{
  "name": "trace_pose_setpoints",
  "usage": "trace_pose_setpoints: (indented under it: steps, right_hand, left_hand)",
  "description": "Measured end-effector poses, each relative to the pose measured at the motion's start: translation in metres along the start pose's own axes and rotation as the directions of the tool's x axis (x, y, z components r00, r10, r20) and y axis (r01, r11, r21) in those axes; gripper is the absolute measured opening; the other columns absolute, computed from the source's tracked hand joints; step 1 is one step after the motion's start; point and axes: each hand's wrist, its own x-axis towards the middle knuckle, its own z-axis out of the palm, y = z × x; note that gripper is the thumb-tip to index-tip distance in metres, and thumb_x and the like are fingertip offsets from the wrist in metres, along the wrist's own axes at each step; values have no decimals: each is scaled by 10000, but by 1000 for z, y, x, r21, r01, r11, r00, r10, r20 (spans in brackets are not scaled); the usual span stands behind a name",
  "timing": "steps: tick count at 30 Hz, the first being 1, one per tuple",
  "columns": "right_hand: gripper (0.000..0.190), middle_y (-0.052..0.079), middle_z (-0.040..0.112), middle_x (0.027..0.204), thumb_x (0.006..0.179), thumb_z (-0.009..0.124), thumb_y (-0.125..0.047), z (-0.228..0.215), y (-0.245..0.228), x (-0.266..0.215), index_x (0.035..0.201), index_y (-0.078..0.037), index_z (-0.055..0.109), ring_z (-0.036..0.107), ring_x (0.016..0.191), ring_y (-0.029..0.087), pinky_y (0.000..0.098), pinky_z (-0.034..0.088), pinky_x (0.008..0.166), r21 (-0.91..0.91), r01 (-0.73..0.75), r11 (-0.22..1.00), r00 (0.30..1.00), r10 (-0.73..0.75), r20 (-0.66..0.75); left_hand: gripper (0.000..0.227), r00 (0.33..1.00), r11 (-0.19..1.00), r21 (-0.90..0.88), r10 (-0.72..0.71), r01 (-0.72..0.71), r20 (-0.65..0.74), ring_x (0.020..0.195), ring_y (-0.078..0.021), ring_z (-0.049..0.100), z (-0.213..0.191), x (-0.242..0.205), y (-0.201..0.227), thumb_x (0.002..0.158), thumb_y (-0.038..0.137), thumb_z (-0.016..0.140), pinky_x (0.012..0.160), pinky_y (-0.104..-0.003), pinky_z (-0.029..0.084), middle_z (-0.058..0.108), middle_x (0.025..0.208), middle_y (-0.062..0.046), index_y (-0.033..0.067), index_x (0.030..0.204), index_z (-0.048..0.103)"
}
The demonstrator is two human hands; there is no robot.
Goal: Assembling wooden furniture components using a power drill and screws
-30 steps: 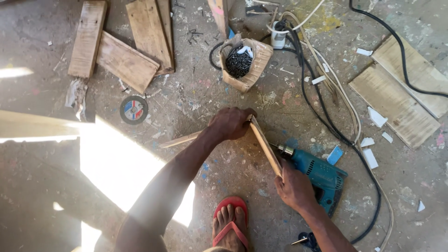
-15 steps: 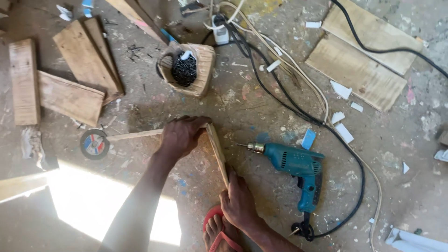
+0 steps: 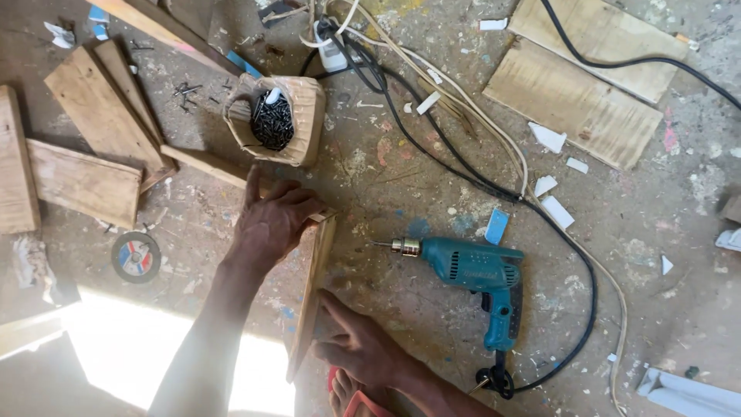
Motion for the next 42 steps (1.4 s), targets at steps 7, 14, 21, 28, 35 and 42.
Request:
trace_pose_setpoints:
  steps: [7,14,21,28,35,42]
  right_hand:
    - [519,179,522,1307,895,697,-178,-114,67,-78,1342,6,507,489,1128,290,390,450,879,-661,-172,730,315,-595,-740]
    - [817,167,699,1136,690,886,-318,-142,100,-99,1372,-9,559,695,952,307,427,544,851,-178,-376,910,472,23,-881]
    - [642,137,655,958,667,912,-169,-118,88,-105,1167,3,547,623,746,241,392,550,674,23,-296,955,513,179,-840]
    - [740,101,694,948,641,903,-192,-74,134,-120,1209,-35,457,713,668,204,366,649,583,-312,-79,947,577,-211,-789]
    - [712,329,789,1142,677,720,-12,-73,130,-132,1378,52,617,714,842,341,408,543,691,605,187,774,927,65,-370]
    - [912,254,532,1437,704,901,-166,-73,94,-132,1490,-51,452,598,1074,326,476,528,843,782,276,559,950,-281,-134]
  left_hand:
    - [490,949,957,-290,-65,-28,-308,1487,-272,421,-40,-27,23,813,-49,567,1272,-642,105,618,1473,-51,146,1242,703]
    - [249,858,670,-736,-321,-93,-400,638,-140,686,-29,-60,133,798,-110,599,528,-217,573,764,952,-100,27,982,696]
    - [673,761,-482,-756,-245,443,601,899,-239,707,60,-55,216,930,442,592,815,-371,600,697,1085,-150,42,1463,497]
    - [648,598,-763,-599,-369,242,712,1030,-304,596,41,-13,227,974,468,519,991,-449,503,603,1128,-216,-82,1316,536]
    - [406,687,-676,-709,-420,198,593,760,-262,558,4,-32,226,903,341,584,731,-411,492,626,892,-169,-22,1083,597]
    - [458,748,-692,-714,-416,109,517,644,-250,594,-1,-34,213,954,466,554,592,-385,509,595,808,-165,11,1009,570]
